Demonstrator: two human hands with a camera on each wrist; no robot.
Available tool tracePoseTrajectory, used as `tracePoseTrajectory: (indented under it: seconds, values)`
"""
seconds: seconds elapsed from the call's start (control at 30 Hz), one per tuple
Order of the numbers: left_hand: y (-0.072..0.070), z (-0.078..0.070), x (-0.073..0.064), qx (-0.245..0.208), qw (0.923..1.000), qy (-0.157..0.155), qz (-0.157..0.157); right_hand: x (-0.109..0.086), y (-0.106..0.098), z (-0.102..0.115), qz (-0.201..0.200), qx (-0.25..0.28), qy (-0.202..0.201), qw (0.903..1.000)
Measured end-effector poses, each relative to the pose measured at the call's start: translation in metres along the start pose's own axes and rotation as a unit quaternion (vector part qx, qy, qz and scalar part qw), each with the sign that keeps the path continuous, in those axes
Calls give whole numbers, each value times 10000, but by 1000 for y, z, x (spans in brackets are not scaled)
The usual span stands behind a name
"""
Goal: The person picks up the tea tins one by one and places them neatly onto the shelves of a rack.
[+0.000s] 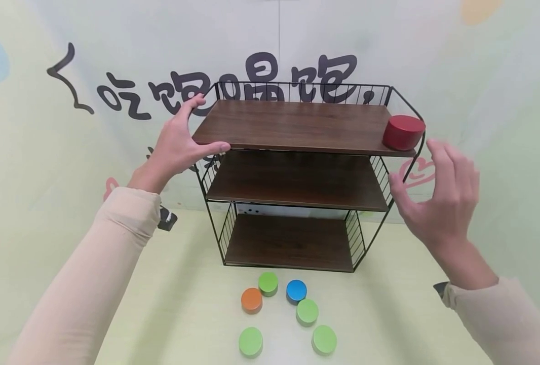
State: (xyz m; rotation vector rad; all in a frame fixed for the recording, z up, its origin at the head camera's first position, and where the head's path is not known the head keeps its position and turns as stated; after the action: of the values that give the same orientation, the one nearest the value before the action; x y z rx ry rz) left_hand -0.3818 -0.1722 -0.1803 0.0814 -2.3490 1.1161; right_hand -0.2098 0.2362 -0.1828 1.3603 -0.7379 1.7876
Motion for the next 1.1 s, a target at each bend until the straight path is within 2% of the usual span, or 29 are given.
tracePoseTrajectory:
  seconds: [0.1,0.27,0.53,0.77,0.93,1.1]
  values:
    - [0,-1,0,-16,10000,3,2,-12,-3,-2,16,109,-35,9999]
    - [0,-1,0,-46,10000,6,-10,-40,-4,-2,171,290,-327,9989]
    - [1,0,0,-73,10000,8,-35,-90,2,5,948,560,-733,9912]
    - [1,1,0,-77,10000,-9,-44,-143,12,1,1923,549,-849,9761]
    - [1,0,0,-87,10000,-15,-37,-179,16,-9,2499,428,-648,9652]
    - [1,0,0,-57,10000,4,-35,-212,19,-10,3059,535,-539,9490]
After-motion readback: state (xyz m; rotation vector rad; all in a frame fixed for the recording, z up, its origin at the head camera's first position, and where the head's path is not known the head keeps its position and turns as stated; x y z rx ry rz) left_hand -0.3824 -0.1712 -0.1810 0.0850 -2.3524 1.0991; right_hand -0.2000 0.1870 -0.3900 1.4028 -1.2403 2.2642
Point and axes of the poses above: each hand's wrist, its own x-axis towards the middle knuckle, its own y-axis out of the palm, z = x × y, the point moved 10 cm from there along x, towards the middle knuckle, and after that the axes turned 1 degree about -x, right-handed, at the moved point
